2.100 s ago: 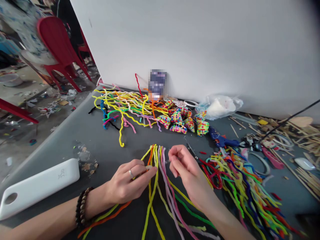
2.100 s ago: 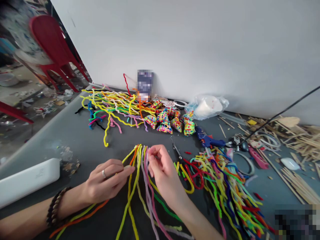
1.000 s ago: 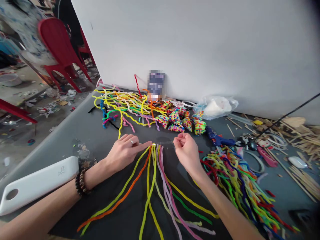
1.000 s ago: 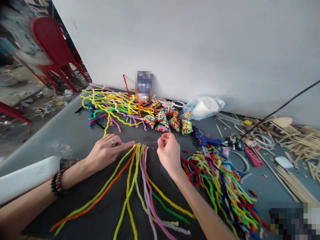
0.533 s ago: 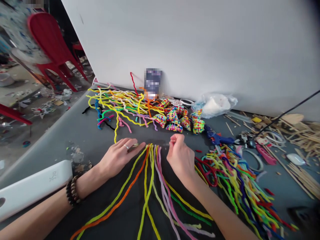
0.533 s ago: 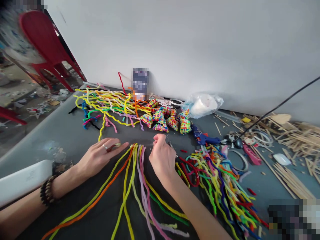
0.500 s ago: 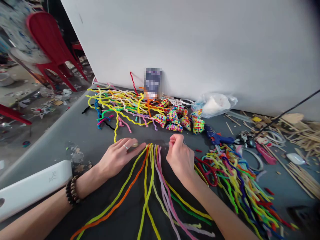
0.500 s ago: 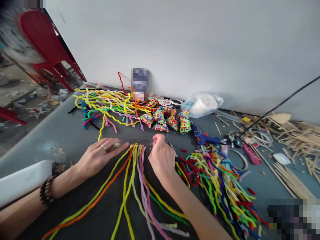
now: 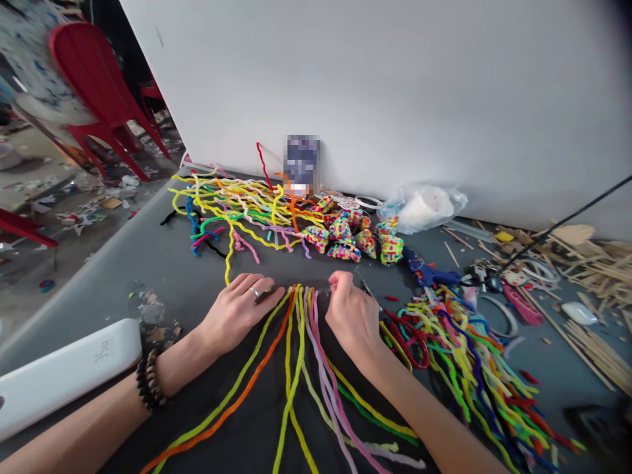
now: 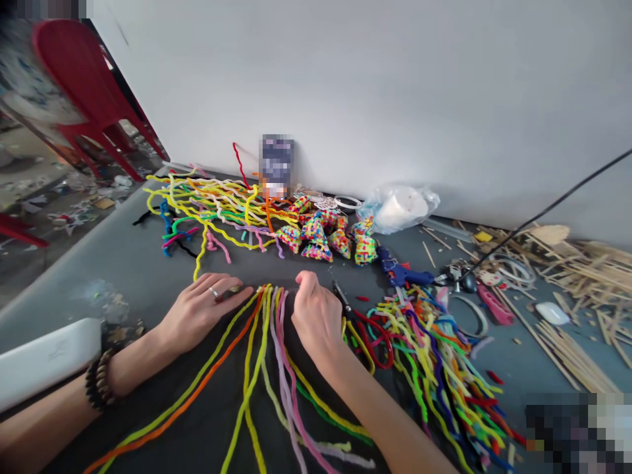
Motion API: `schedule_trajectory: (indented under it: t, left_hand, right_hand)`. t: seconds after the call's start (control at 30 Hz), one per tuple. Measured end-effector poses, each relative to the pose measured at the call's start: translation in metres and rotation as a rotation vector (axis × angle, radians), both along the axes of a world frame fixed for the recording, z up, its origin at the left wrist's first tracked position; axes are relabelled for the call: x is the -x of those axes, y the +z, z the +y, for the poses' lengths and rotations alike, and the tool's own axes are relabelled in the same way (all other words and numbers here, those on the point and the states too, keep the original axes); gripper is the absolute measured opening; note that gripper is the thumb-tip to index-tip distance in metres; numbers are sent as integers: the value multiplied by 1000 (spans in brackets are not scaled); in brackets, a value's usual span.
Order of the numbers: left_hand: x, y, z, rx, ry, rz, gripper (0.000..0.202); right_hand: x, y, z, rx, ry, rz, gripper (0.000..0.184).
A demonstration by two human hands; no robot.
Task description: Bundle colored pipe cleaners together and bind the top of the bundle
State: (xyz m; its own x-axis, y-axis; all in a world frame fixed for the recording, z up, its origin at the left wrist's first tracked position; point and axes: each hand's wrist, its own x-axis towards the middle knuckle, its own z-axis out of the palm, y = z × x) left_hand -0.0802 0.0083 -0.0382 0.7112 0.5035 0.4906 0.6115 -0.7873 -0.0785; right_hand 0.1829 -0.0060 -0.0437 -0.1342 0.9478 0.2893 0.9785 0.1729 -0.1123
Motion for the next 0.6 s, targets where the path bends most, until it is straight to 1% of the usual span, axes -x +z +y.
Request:
schedule_trajectory:
  t: [0.2,0.43,0.6]
  left_hand:
    - [-4,4,0,-22,-1,8,32]
    - [-10,8,0,-73,2,52,27]
    - [-10,10,4,-7,-45,53,27]
  right_hand:
    - [-2,0,2,11,-10,-21,28]
    - [0,5,0,60,-14,-85,34]
    - [0,8,3,94,-19,-110,35]
